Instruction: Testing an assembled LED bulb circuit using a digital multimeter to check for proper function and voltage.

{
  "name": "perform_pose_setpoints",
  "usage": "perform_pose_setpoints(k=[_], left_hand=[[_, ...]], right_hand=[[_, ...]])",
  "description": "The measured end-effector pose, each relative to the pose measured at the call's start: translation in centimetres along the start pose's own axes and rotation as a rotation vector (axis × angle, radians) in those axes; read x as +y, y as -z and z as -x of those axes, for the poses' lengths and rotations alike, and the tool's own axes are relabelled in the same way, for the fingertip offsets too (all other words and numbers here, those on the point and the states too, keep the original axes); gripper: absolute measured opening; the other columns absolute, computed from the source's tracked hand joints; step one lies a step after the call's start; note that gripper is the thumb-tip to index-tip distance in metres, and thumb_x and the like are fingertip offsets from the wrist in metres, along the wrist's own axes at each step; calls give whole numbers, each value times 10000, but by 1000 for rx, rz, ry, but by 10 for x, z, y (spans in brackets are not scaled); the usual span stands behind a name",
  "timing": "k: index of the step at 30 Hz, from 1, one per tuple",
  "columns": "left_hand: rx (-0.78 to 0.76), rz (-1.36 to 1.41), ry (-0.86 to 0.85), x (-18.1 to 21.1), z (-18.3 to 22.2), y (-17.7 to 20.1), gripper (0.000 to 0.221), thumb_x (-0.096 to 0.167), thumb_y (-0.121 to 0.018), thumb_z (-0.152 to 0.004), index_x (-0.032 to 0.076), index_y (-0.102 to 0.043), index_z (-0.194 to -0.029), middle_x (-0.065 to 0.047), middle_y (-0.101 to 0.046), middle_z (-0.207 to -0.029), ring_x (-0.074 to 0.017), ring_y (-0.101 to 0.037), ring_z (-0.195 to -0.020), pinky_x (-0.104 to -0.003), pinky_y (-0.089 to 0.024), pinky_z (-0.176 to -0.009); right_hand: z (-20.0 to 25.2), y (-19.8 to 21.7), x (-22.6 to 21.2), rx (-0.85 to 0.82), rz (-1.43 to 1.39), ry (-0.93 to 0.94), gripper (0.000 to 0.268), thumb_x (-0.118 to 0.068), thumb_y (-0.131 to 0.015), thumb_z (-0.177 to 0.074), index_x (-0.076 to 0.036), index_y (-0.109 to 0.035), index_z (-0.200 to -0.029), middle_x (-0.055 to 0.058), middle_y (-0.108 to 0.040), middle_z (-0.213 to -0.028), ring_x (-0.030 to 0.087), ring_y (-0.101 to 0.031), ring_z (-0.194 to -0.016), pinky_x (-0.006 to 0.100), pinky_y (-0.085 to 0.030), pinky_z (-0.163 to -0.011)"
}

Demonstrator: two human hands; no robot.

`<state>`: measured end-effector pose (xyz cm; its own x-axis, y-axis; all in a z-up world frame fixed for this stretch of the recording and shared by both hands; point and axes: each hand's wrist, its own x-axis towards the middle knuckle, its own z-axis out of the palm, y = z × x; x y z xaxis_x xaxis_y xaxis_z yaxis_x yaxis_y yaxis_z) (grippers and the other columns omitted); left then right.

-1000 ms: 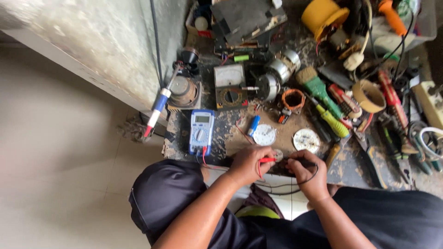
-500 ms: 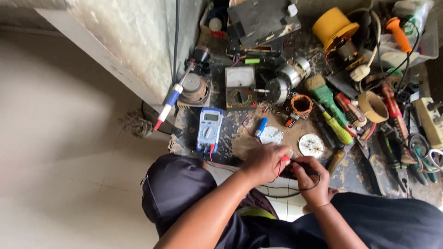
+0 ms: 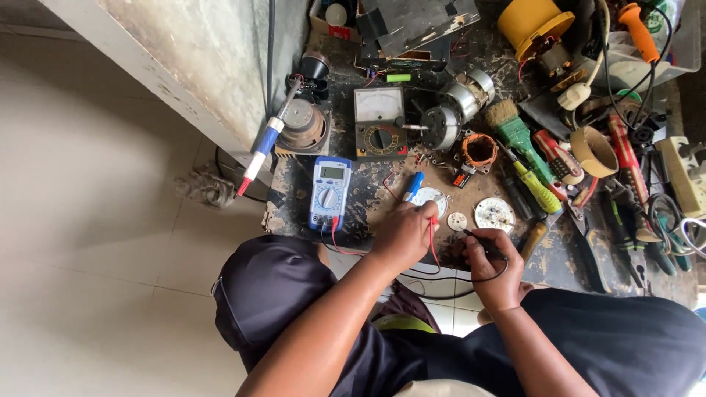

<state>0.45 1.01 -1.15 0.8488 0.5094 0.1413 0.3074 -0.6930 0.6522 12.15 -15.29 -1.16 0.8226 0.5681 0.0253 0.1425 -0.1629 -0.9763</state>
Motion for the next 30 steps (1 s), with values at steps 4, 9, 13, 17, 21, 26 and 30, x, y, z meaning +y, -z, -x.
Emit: perform_pose_setpoints(k=[4,9,13,17,21,26,30], left_hand=[[-8,64,-3,0,1,11,75,195,-581,-950,199,-514,-983,-115,-716,-787,-366,-718,-883,-463,-574,-810],[-1,63,13,13,0,32,76,189,-589,-964,190,-540,-1022,-149,-719,-835,-402,-724,-890,-492,-590,-776],[6,50,101,12,-5,26,71,230,-591,-974,218,-533,-1014,-139,-715,-815,-379,-733,-873,-483,-602,-763],[-12,44,156,15,-7,30,67,222,-591,-974,230,-539,-1016,-123,-722,-797,-375,-745,-840,-485,-607,-738],[-37,54,166,15,-9,35,75,246,-588,-971,227,-530,-1015,-122,-720,-777,-370,-749,-833,-489,-614,-719],[-48,19,169,11,-12,26,74,265,-573,-973,219,-532,-1015,-128,-721,-748,-362,-755,-811,-482,-617,-700],[-57,53,131,8,-14,25,56,228,-574,-976,188,-540,-994,-153,-726,-734,-385,-754,-783,-497,-618,-669]], right_hand=[[1,-6,-9,-2,-22,6,147,8,-704,-948,33,-709,-1093,198,-703,-856,198,-682,-737,302,-600,-637],[-14,-16,-5,-22,94,108,151,-21,-789,-877,-55,-764,-1022,134,-724,-793,176,-698,-739,326,-587,-647],[-29,-30,-4,-37,247,262,153,-82,-806,-844,-135,-787,-986,119,-724,-752,248,-707,-699,379,-560,-656],[-35,-34,7,-59,298,295,136,-123,-794,-839,-160,-786,-970,114,-706,-736,284,-696,-697,403,-537,-671],[-38,-36,6,-70,293,294,143,-117,-793,-843,-155,-785,-980,112,-712,-751,285,-693,-705,395,-533,-683],[-36,-37,-2,-80,278,365,110,-68,-768,-872,-109,-765,-974,158,-740,-821,388,-727,-802,443,-546,-721],[-31,-40,-5,-60,286,375,94,-48,-768,-888,-101,-764,-965,151,-747,-824,384,-729,-788,434,-551,-710]])
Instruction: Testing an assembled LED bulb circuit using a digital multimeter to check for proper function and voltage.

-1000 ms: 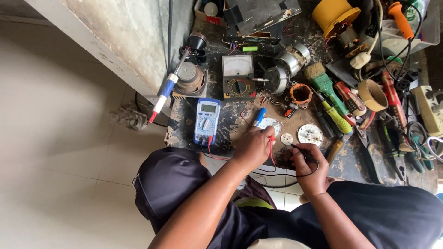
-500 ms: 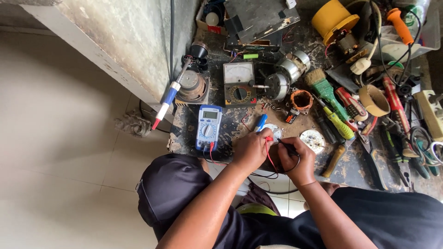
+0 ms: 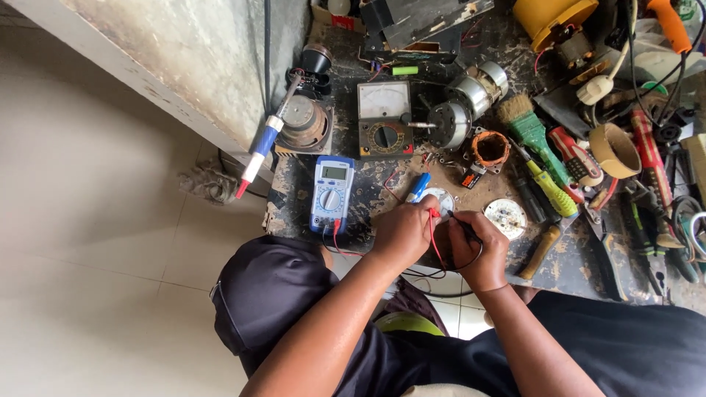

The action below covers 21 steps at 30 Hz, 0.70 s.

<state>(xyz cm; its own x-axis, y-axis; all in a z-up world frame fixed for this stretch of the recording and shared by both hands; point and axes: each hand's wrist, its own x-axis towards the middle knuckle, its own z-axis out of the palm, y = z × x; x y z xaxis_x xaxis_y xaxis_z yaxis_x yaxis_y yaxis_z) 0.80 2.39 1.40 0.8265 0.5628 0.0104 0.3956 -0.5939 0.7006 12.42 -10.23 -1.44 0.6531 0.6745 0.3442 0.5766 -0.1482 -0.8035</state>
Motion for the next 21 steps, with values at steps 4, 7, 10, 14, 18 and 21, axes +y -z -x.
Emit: perform_pose_setpoints(k=[4,7,10,14,18,21], left_hand=[[-28,22,21,3,-2,-3,63,230,-560,-987,177,-556,-1022,-149,-728,-746,-391,-753,-805,-504,-617,-697],[-31,14,39,4,0,-3,79,241,-549,-991,186,-558,-1047,-136,-730,-749,-377,-755,-814,-497,-617,-704],[-28,23,51,8,3,4,79,219,-543,-997,184,-559,-1065,-131,-731,-748,-372,-757,-807,-491,-616,-699],[-30,68,54,11,7,10,68,179,-535,-996,172,-563,-1057,-150,-732,-758,-399,-754,-827,-509,-611,-731],[-50,81,74,14,8,18,79,199,-540,-996,197,-545,-1075,-141,-733,-767,-389,-754,-858,-505,-610,-757],[-49,68,77,14,5,20,80,204,-548,-989,206,-548,-1069,-137,-735,-770,-382,-755,-870,-507,-607,-762]], right_hand=[[-3,0,-1,24,14,37,93,-44,-765,-904,-102,-761,-977,145,-750,-834,380,-735,-818,428,-563,-719],[-7,-3,2,43,37,41,110,-29,-753,-909,-94,-751,-997,178,-734,-817,418,-718,-815,459,-551,-704],[-10,-2,7,61,7,6,141,-21,-743,-905,-103,-747,-1020,175,-724,-802,400,-716,-802,449,-539,-711],[-11,-1,9,46,-40,-38,130,-58,-751,-912,-131,-758,-1020,136,-720,-783,301,-717,-768,400,-533,-724],[-9,1,12,29,-59,-41,116,-61,-766,-896,-116,-752,-997,140,-727,-794,321,-709,-746,415,-529,-713],[-11,1,13,3,-51,-51,120,-86,-778,-867,-134,-765,-976,142,-716,-775,318,-694,-726,405,-512,-682]])
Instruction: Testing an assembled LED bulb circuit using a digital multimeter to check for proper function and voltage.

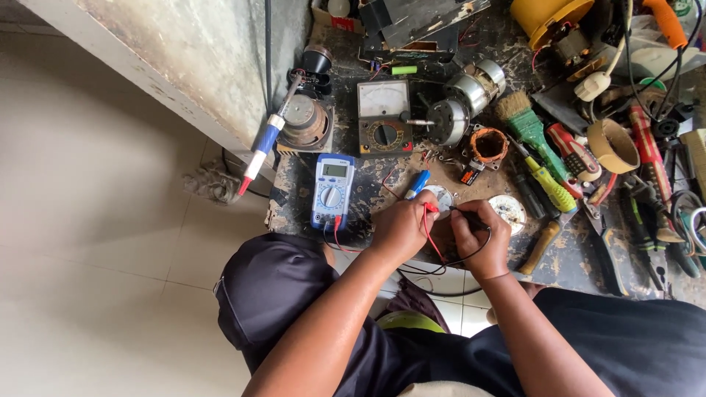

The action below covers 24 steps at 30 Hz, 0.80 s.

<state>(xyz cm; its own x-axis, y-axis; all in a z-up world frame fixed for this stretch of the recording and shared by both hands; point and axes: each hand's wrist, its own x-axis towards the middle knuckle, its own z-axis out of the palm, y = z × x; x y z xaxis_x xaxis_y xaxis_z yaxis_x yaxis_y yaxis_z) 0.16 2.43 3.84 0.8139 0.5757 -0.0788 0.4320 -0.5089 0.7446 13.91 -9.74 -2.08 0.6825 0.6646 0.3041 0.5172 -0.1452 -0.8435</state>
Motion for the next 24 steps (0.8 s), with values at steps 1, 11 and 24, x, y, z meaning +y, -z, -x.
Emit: perform_pose_setpoints(k=[1,11,24], left_hand=[[-6,-15,11,3,0,2,75,214,-541,-990,215,-548,-1065,-124,-739,-775,-367,-759,-874,-496,-609,-775],[10,58,22,0,-4,5,74,172,-541,-977,198,-547,-1047,-145,-745,-793,-384,-756,-877,-508,-607,-774],[-9,93,84,-9,-12,-1,88,188,-536,-968,211,-562,-1049,-116,-760,-851,-370,-755,-913,-514,-608,-804]], right_hand=[[-1,0,-1,-6,-4,-5,111,-78,-775,-862,-131,-767,-959,142,-708,-757,300,-686,-709,394,-506,-671],[2,3,8,-38,-82,-36,95,-46,-741,-823,-115,-768,-882,122,-697,-738,200,-643,-699,350,-496,-666],[2,8,-9,-3,-74,5,76,16,-713,-907,-24,-752,-959,186,-723,-816,268,-708,-770,363,-521,-707]])
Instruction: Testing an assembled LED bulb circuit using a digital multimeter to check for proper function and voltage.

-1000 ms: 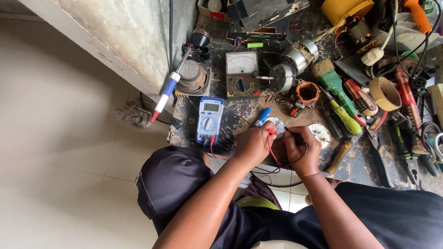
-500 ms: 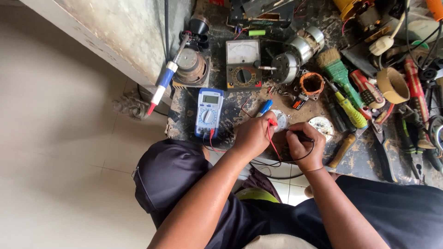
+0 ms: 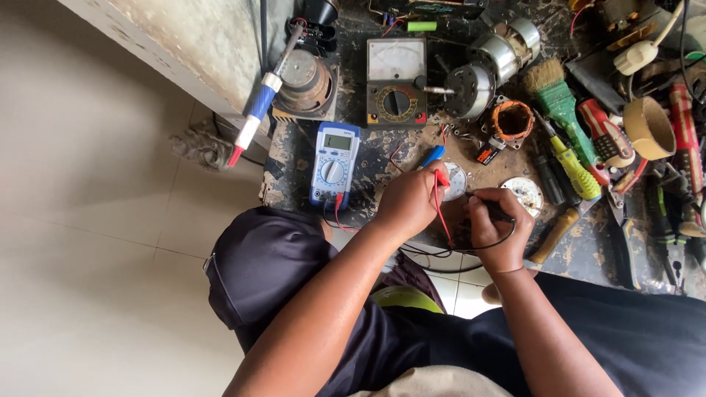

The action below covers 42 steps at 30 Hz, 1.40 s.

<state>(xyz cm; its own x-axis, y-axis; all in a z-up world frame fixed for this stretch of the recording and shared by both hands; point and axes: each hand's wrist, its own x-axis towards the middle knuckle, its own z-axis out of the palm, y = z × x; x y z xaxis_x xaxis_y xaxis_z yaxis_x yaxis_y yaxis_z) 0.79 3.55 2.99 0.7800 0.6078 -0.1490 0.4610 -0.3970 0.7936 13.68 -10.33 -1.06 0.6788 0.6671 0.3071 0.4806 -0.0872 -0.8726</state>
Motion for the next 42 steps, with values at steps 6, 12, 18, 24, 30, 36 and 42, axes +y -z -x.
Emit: perform_pose_setpoints(k=[6,12,18,24,30,36,42], left_hand=[[5,51,11,5,1,7,102,179,-530,-953,204,-577,-1040,-126,-762,-860,-388,-749,-928,-523,-604,-816],[-1,35,11,3,-1,3,93,181,-536,-958,197,-579,-1038,-129,-765,-876,-391,-750,-929,-532,-604,-814],[-34,-32,41,1,-4,-2,88,233,-537,-966,228,-576,-1045,-86,-763,-839,-348,-761,-926,-505,-608,-836],[-24,-38,40,0,-5,-4,73,230,-532,-964,217,-569,-1026,-79,-762,-826,-349,-764,-916,-504,-606,-828],[36,5,13,-4,-9,-14,63,202,-558,-953,192,-579,-1011,-99,-762,-820,-357,-760,-916,-497,-606,-818],[62,60,8,0,-3,-8,50,186,-555,-953,176,-578,-997,-129,-761,-833,-384,-751,-915,-524,-600,-810],[79,59,2,-6,-5,-12,57,206,-569,-946,202,-580,-1002,-79,-768,-835,-345,-760,-907,-481,-608,-796]], right_hand=[[0,-1,-4,-71,-36,-19,84,34,-732,-852,-34,-759,-895,161,-727,-809,227,-697,-772,377,-525,-713],[-1,-1,-2,-97,-6,21,92,22,-744,-851,-42,-766,-914,159,-724,-812,257,-711,-797,398,-521,-723],[2,-3,-7,-101,8,83,94,54,-731,-861,-20,-743,-918,185,-720,-823,353,-725,-790,427,-531,-730],[7,-6,-7,-41,93,199,91,76,-719,-898,-11,-713,-923,180,-727,-848,385,-722,-779,403,-542,-718],[5,-7,-4,28,106,260,93,107,-708,-917,23,-677,-942,207,-720,-865,419,-713,-774,437,-538,-691],[6,-4,0,-26,53,231,91,58,-720,-895,-24,-705,-931,175,-721,-848,394,-709,-768,444,-530,-698],[6,-5,1,5,60,231,86,63,-705,-908,-5,-700,-961,198,-721,-880,400,-714,-799,444,-524,-712]])
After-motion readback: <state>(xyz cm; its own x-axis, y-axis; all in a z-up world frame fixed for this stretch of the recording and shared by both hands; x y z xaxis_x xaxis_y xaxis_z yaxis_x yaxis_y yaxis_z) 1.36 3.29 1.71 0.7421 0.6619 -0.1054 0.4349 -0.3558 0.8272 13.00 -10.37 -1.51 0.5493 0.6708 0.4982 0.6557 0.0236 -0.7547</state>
